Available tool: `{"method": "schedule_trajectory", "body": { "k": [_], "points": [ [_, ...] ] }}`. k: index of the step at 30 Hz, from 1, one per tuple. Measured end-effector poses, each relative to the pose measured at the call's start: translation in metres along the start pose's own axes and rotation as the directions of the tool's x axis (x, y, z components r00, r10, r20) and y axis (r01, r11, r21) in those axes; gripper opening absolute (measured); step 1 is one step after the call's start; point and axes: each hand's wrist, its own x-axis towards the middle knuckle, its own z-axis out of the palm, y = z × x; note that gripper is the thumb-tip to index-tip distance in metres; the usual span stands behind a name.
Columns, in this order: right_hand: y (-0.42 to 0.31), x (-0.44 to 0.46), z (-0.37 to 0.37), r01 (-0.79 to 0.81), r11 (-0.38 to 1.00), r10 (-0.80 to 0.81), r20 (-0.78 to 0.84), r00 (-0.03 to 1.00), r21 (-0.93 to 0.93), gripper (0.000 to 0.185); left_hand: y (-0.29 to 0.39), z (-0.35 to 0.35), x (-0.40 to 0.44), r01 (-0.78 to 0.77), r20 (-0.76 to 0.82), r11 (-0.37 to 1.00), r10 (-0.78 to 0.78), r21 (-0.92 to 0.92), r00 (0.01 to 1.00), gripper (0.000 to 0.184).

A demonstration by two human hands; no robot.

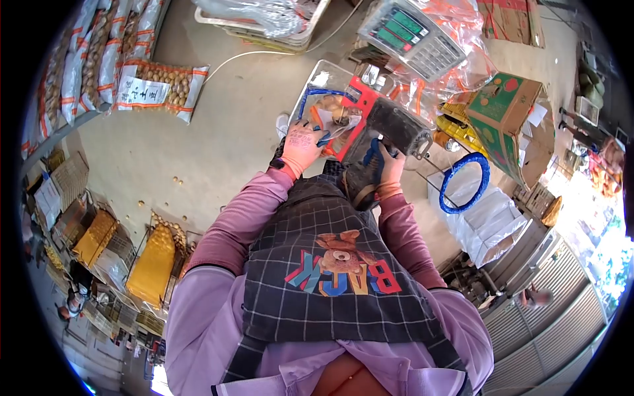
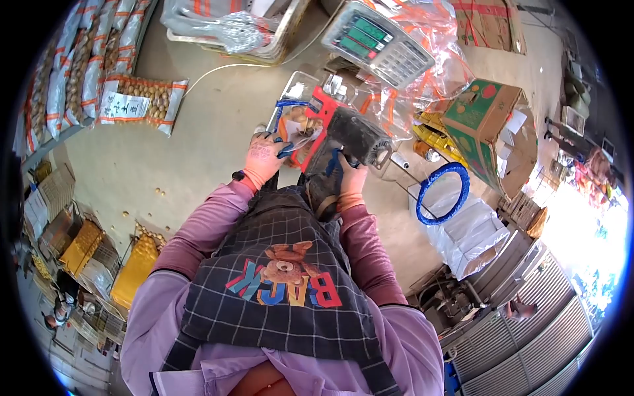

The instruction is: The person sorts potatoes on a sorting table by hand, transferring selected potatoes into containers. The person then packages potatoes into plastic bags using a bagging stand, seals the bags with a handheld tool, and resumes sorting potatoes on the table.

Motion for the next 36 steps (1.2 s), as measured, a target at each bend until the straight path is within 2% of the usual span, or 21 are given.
{"method": "schedule_trajectory", "body": {
  "k": [6, 8, 10, 11, 12, 13, 14, 15, 17, 20, 23, 26, 27, 28, 29, 30, 32, 33, 34, 35, 36],
  "points": [
    [-0.028, -0.03, 0.06, 0.035, 0.999, -0.037, 0.137, 0.99, 0.018, 0.012, -0.029, -0.028, -0.013, 0.054, -0.035, 0.995, -0.057, -0.079, 0.998, 0.023],
    [-0.035, -0.035, 0.072, 0.045, 0.999, -0.041, 0.185, 0.982, -0.02, 0.012, -0.042, -0.043, -0.026, -0.086, -0.29, 0.97, 0.017, -0.228, 0.957, 0.026],
    [-0.045, -0.044, 0.082, -0.25, 0.967, 0.227, 0.287, 0.931, 0.045, 0.025, -0.064, -0.047, -0.046, 0.019, -0.488, 0.983, -0.108, -0.183, 0.866, 0.042],
    [-0.059, -0.052, 0.092, -0.244, 0.964, 0.197, 0.329, 0.923, 0.105, 0.025, -0.086, -0.039, -0.056, 0.149, -0.459, 0.95, -0.265, -0.273, 0.848, 0.053],
    [-0.076, -0.061, 0.1, -0.253, 0.961, 0.205, 0.327, 0.923, 0.112, 0.025, -0.102, -0.032, -0.065, 0.151, -0.451, 0.952, -0.261, -0.267, 0.854, 0.053],
    [-0.093, -0.068, 0.107, -0.281, 0.951, 0.216, 0.37, 0.903, 0.131, 0.024, -0.117, -0.023, -0.073, 0.393, -0.324, 0.796, -0.562, -0.459, 0.761, 0.057],
    [-0.106, -0.072, 0.109, -0.307, 0.939, 0.223, 0.411, 0.884, 0.152, 0.024, -0.132, -0.014, -0.08, 0.583, -0.16, 0.545, -0.799, -0.603, 0.58, 0.061],
    [-0.112, -0.071, 0.108, -0.29, 0.954, 0.231, 0.438, 0.869, 0.074, 0.026, -0.143, -0.001, -0.08, 0.631, 0.054, 0.297, -0.879, -0.717, 0.475, 0.059],
    [-0.122, -0.074, 0.105, -0.194, 0.977, 0.13, 0.482, 0.866, 0.084, 0.028, -0.145, 0.024, -0.074, 0.587, 0.338, 0.043, -0.783, -0.808, 0.523, 0.055],
    [-0.146, -0.073, 0.079, -0.014, 0.999, -0.017, 0.581, 0.814, 0.048, 0.03, -0.124, 0.059, -0.058, 0.591, 0.436, 0.029, -0.647, -0.806, 0.626, 0.05],
    [-0.169, -0.073, 0.03, 0.11, 0.987, -0.16, 0.662, 0.733, 0.116, 0.037, -0.111, 0.087, -0.034, 0.623, 0.397, 0.237, -0.593, -0.745, 0.7, 0.047],
    [-0.163, -0.083, -0.062, -0.011, 0.986, -0.084, 0.558, 0.826, 0.165, 0.043, -0.129, 0.121, -0.001, 0.595, 0.366, 0.514, -0.481, -0.618, 0.797, 0.044],
    [-0.126, -0.083, -0.102, 0.391, 0.918, -0.317, 0.467, 0.825, -0.068, 0.043, -0.139, 0.134, 0.009, 0.559, 0.358, 0.591, -0.432, -0.581, 0.828, 0.044],
    [-0.131, -0.095, -0.146, 0.189, 0.979, -0.202, 0.376, 0.904, 0.07, 0.043, -0.143, 0.139, 0.019, 0.526, 0.343, 0.652, -0.399, -0.546, 0.851, 0.043],
    [-0.125, -0.095, -0.192, 0.027, 0.999, -0.017, 0.341, 0.94, -0.024, 0.043, -0.152, 0.147, 0.025, 0.482, 0.32, 0.708, -0.362, -0.517, 0.876, 0.043],
    [-0.116, -0.101, -0.231, -0.093, 0.982, 0.064, 0.176, 0.982, 0.165, 0.043, -0.11, 0.124, 0.029, 0.562, 0.284, 0.64, -0.491, -0.524, 0.824, 0.04],
    [-0.07, -0.084, -0.313, 0.078, 0.956, -0.146, -0.226, 0.963, -0.284, 0.05, -0.088, 0.117, 0.026, 0.494, 0.175, 0.656, -0.491, -0.57, 0.854, 0.04],
    [-0.05, -0.067, -0.353, 0.027, 0.812, -0.231, -0.277, 0.933, -0.584, 0.054, -0.085, 0.119, 0.023, 0.499, 0.161, 0.618, -0.519, -0.608, 0.839, 0.04],
    [-0.057, -0.043, -0.378, 0.052, 0.852, -0.281, -0.372, 0.885, -0.52, 0.05, -0.082, 0.122, 0.021, 0.501, 0.147, 0.578, -0.55, -0.644, 0.822, 0.041],
    [-0.024, -0.012, -0.415, -0.153, 0.955, -0.024, -0.58, 0.814, -0.254, 0.044, -0.071, 0.122, 0.02, 0.492, 0.135, 0.592, -0.544, -0.638, 0.828, 0.041],
    [-0.031, 0.013, -0.426, -0.024, 0.974, -0.121, -0.61, 0.783, -0.225, 0.038, -0.061, 0.121, 0.017, 0.54, 0.17, 0.433, -0.644, -0.722, 0.745, 0.043]
  ]
}}
